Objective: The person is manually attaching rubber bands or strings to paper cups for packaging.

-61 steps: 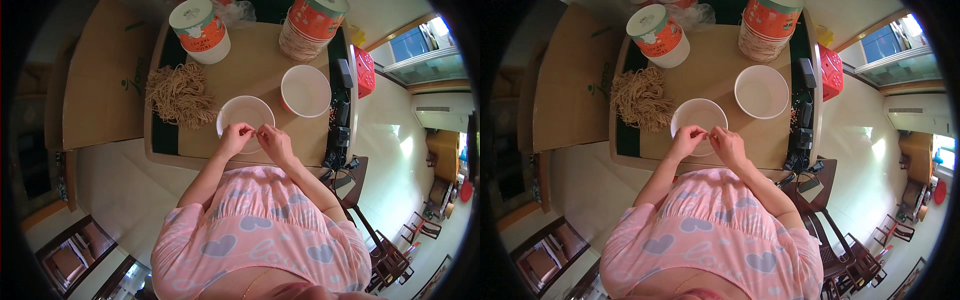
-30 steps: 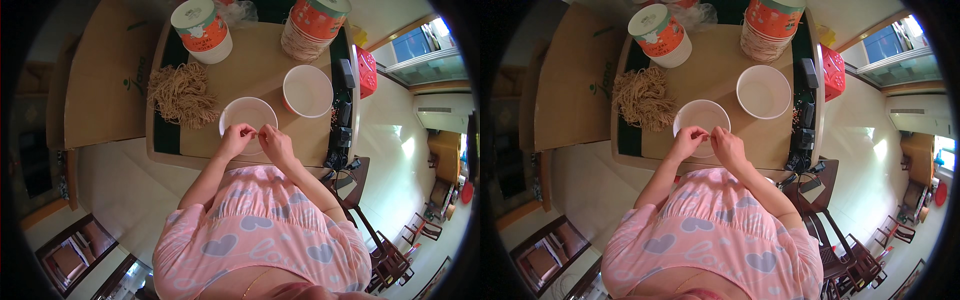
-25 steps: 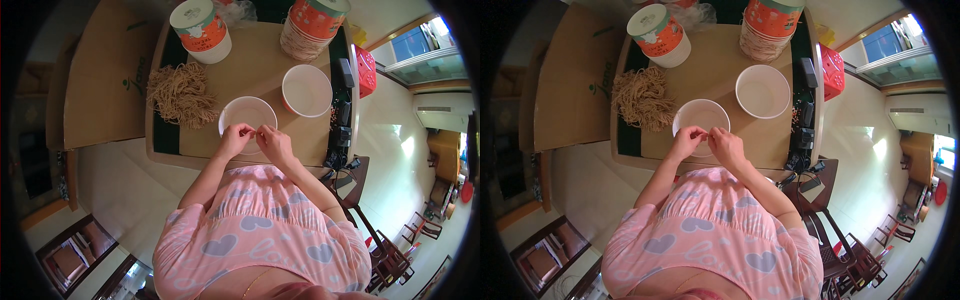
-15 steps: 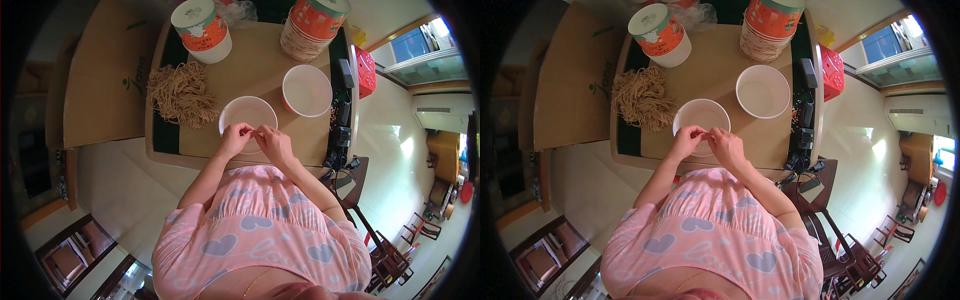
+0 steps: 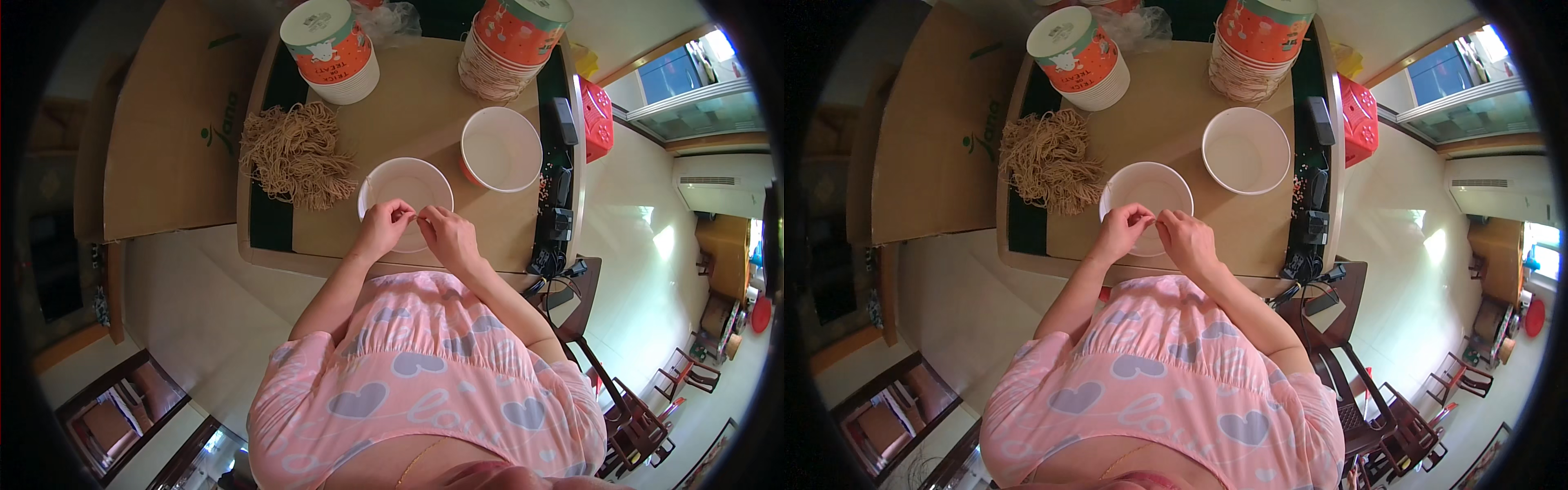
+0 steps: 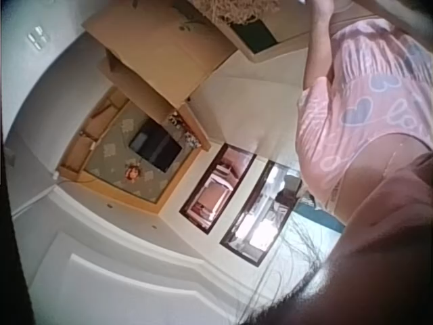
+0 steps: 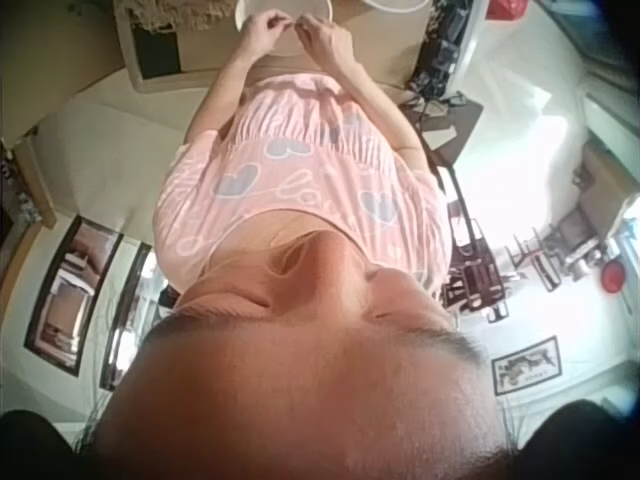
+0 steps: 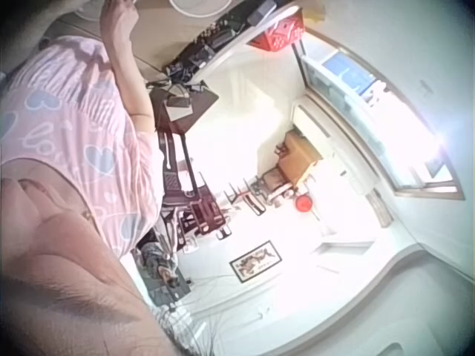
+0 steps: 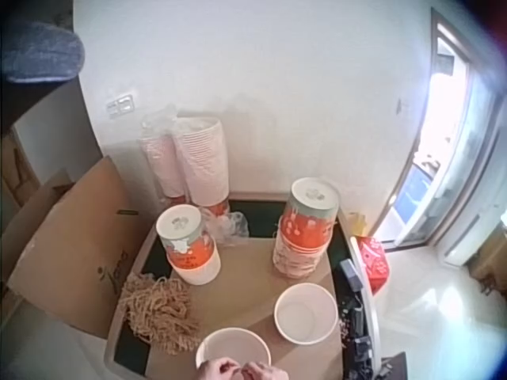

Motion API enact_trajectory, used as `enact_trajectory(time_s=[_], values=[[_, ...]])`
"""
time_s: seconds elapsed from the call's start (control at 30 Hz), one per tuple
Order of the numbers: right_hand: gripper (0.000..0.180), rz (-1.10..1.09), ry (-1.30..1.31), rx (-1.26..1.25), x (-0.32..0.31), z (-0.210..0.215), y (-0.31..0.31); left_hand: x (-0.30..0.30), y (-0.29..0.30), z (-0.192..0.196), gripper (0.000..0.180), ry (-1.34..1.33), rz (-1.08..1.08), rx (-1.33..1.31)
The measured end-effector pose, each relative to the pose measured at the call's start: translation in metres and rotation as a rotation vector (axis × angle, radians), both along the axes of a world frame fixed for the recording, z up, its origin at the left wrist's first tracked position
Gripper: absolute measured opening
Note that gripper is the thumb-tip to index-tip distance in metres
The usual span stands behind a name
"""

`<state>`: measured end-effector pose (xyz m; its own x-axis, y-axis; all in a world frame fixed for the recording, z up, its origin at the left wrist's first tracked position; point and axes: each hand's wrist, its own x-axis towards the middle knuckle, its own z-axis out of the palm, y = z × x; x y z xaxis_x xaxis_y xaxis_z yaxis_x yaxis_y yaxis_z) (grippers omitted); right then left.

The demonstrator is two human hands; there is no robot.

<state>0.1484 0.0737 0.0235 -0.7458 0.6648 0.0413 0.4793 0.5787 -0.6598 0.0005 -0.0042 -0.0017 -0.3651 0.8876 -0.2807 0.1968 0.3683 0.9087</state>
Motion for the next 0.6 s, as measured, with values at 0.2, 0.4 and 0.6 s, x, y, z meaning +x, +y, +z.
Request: enact_trajectory(time_s=[0.2,0.4,0.6], values=[[0.010,0.013,0.027,0.041,0.000,-0.007,0.002,0.011,0.002,0.017,0.004,0.642,-0.112,0.101],[0.010,0.022,0.012,0.039,0.000,-0.005,0.005,0.016,0.004,0.015,0.004,0.628,-0.031,0.141],[0.015,-0.087,0.096,-0.121,-0.001,0.003,0.005,0.005,0.004,0.024,0.006,0.436,-0.005,0.174]])
